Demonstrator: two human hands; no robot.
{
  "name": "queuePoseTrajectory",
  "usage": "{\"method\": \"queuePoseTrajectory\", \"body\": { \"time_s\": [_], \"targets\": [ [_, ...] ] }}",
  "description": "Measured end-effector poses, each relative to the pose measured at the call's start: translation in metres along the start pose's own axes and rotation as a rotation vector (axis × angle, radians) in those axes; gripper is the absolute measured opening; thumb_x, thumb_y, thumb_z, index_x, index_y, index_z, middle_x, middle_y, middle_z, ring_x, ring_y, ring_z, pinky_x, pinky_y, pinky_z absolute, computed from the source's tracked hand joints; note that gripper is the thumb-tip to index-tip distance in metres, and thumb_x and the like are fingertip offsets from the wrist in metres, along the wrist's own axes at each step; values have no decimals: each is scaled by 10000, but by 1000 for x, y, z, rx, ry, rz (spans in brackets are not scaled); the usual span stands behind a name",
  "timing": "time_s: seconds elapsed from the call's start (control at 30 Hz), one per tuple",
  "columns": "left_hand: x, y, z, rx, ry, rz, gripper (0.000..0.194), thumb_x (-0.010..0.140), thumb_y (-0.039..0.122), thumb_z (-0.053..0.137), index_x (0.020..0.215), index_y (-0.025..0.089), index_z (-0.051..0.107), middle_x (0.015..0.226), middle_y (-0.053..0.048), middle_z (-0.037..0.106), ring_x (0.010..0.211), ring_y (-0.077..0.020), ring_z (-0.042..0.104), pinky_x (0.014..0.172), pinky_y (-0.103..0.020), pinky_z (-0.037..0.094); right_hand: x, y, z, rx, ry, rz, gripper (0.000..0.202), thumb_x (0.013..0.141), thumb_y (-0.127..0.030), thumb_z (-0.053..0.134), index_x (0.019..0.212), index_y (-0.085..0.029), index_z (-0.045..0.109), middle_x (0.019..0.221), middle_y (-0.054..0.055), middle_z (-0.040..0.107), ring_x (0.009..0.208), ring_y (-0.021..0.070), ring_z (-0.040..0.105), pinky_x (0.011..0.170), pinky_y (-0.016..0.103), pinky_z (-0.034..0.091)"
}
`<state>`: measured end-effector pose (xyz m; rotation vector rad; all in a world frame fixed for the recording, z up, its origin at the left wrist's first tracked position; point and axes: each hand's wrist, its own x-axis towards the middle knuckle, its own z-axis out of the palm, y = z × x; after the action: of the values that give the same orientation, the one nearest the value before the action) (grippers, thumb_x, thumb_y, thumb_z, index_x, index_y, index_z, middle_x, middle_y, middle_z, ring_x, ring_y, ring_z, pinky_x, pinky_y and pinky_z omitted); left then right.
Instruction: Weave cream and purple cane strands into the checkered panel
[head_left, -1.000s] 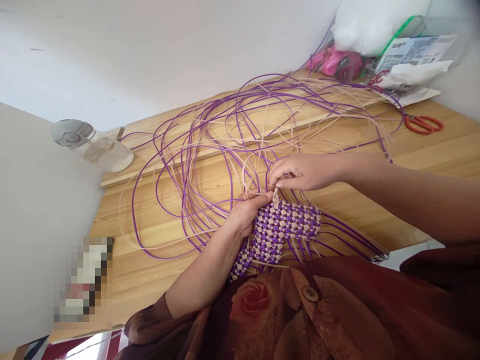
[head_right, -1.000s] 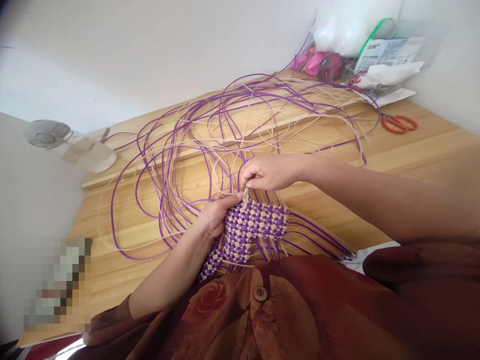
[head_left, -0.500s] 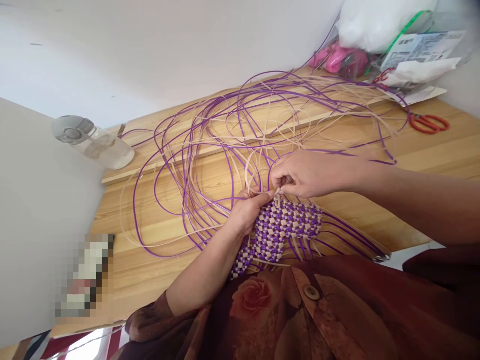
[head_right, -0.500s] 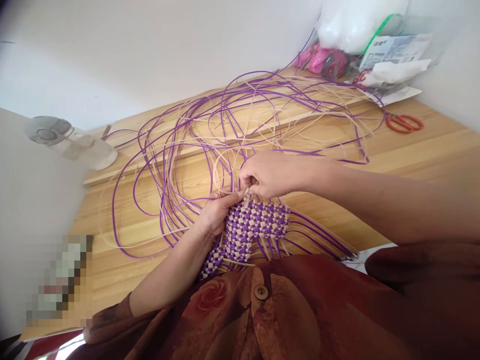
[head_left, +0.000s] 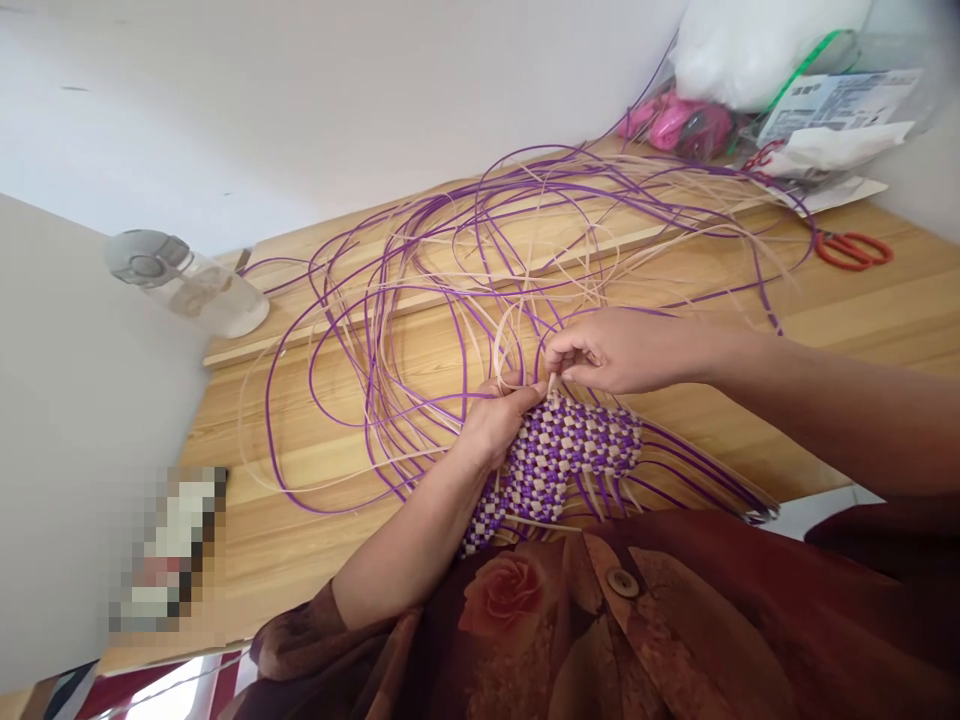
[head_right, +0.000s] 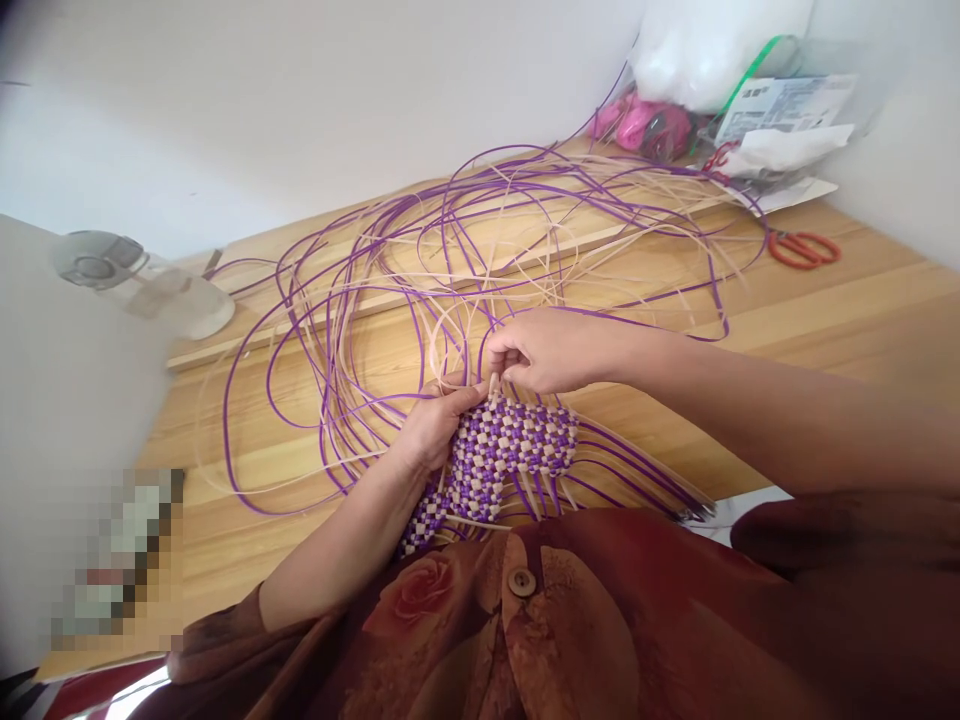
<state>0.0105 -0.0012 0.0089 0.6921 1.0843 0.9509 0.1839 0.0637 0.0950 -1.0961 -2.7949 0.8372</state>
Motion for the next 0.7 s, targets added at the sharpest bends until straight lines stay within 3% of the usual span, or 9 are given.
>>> {"method": "queuePoseTrajectory", "body": {
  "time_s": [0.1,0.23,0.37,0.53,0.7],
  "targets": [
    [-1,-1,0,36,-97,78,201,670,350,776,699,172,687,623,11,635,580,-129,537,650,-269,417,1,-6,0,79,64,-11,231,802,-222,587,969,-190,744,882,29,734,747,142,607,656,244,389],
    [-4,2,5,114,-66,229,112,729,288,719,795,199,713,766,-8,696,783,-186,617,763,-280,453,12,-23,9,110,169,-6,219,833,-351,625,926,-191,742,761,14,708,655,123,570,614,247,346],
    [-7,6,12,153,-2,324,256,685,187,732,939,214,719,932,-42,731,1049,-268,620,900,-327,469,27,-41,16,67,187,-97,126,825,-229,613,741,-167,683,698,0,658,622,102,506,605,254,287],
    [-3,-1,5,207,108,360,400,577,68,777,947,202,707,1156,-76,690,1242,-309,528,983,-324,438,40,-57,23,-59,202,-108,199,795,-104,535,604,-158,538,587,-6,539,568,104,389,584,295,205],
    [-5,-3,3,164,122,313,336,590,84,775,890,206,690,1112,-66,699,1198,-288,547,947,-317,451,31,-58,38,8,348,-121,223,883,-186,510,662,-170,537,635,0,561,590,116,417,591,287,241]
  ]
}}
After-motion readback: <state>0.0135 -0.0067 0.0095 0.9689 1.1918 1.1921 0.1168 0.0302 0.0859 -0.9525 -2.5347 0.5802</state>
